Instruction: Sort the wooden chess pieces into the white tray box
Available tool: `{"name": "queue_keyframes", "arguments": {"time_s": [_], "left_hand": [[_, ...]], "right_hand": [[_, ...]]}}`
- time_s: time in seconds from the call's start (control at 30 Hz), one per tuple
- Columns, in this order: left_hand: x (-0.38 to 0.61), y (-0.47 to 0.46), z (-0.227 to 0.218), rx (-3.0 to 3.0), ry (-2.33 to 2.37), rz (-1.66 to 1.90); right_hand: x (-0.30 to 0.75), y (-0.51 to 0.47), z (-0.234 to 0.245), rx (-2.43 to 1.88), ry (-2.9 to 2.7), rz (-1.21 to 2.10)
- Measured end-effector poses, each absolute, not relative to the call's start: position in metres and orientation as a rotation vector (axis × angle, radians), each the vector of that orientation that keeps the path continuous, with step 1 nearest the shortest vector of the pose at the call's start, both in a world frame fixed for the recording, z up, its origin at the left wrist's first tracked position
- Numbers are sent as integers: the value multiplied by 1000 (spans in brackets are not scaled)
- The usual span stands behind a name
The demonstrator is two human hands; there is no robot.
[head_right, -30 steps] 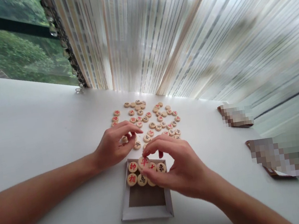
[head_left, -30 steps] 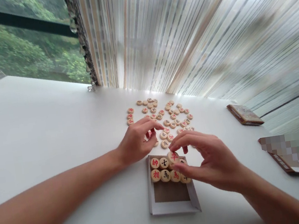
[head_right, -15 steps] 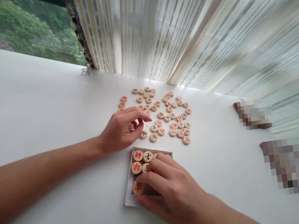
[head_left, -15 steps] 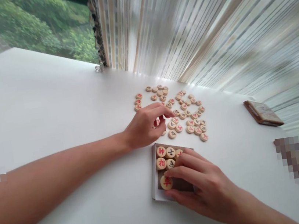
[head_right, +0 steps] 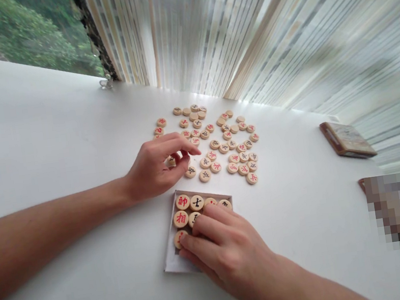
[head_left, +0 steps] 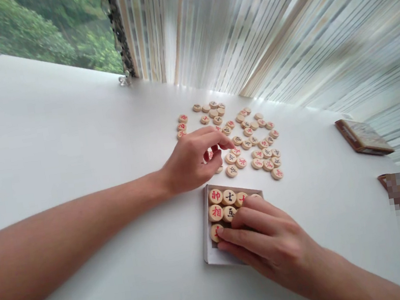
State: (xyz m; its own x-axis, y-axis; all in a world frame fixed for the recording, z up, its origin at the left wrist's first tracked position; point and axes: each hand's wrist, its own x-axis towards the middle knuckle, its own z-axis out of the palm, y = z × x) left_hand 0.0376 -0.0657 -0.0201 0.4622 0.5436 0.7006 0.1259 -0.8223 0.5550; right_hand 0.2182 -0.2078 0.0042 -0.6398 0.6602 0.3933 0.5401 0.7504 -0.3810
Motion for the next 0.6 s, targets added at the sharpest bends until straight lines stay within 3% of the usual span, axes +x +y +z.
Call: {"name": "queue_keyframes", "arguments": {"time_s": [0.6], "left_hand": [[38,-66,-18,2311,588,1299]], "right_hand": [[216,-206,0,-895,-2430,232]]}}
